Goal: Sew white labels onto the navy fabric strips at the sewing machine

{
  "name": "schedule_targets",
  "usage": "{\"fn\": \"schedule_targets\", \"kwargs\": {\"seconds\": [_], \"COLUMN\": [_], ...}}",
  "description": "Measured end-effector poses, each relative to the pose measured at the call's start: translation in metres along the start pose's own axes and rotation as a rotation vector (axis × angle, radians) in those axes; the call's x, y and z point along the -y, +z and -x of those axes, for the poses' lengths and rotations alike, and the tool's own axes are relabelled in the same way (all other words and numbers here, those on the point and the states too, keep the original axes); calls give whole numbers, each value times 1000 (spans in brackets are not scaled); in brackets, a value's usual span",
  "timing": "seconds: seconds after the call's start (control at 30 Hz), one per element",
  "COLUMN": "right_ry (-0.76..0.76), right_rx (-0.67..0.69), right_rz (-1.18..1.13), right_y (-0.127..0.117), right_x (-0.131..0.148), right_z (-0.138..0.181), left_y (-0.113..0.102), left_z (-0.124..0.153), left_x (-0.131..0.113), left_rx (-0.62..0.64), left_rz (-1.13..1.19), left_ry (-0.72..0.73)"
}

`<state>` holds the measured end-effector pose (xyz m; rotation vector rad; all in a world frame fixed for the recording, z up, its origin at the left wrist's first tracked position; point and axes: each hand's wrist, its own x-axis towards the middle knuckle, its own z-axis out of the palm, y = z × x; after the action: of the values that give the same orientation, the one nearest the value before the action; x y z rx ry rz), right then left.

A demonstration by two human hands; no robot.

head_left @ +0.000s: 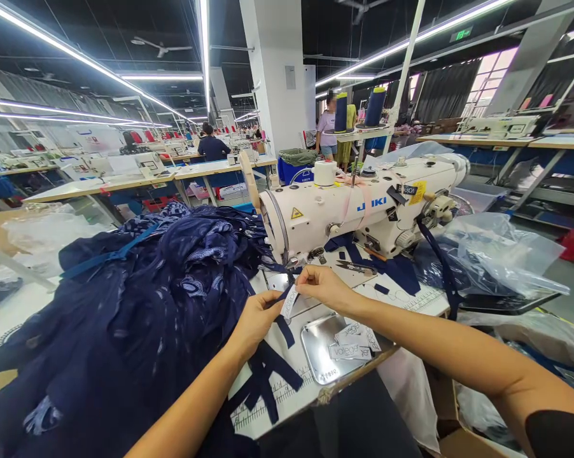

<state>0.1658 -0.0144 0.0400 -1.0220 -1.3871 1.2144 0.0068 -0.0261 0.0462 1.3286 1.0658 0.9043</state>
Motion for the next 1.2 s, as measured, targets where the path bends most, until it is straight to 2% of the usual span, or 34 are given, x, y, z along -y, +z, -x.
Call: {"fn": "schedule_targets", "kwargs": {"seconds": [0.23,0.43,0.67,0.77,0.87,0.93,1.03,1.1,1.17,1.2], "right_ry": [6,19,-10,-19,-31,-73,-161,-210,-258,-263], "right_rx": [-34,-54,-68,-80,-54,8,80,38,-23,-33], "right_rz": [6,23,50,75,103,154,432,824,1260,1351], "right_y": [6,9,9,13,13,5,-25,-54,-83,-96], "right_x": [-4,-3,-5,-7,-10,-13,-16,-15,-14,-13], "right_z": [0,0,-1,1,8,11,7,-5,-24,-34], "left_y": [0,-2,2,4,4,2,-6,-12,-14,-14], "left_z": [-1,-1,-1,0,2,4,5,3,-3,-7], "left_x": [2,4,2,2,2,2,-1,-3,-6,-8], "left_rx": [3,20,-77,-80,-68,-47,9,57,82,73], "left_rz": [50,42,-11,-8,-34,-73,-158,-269,-497,-664], "left_ry": [-31,14,49,42,22,13,2,29,169,298]}}
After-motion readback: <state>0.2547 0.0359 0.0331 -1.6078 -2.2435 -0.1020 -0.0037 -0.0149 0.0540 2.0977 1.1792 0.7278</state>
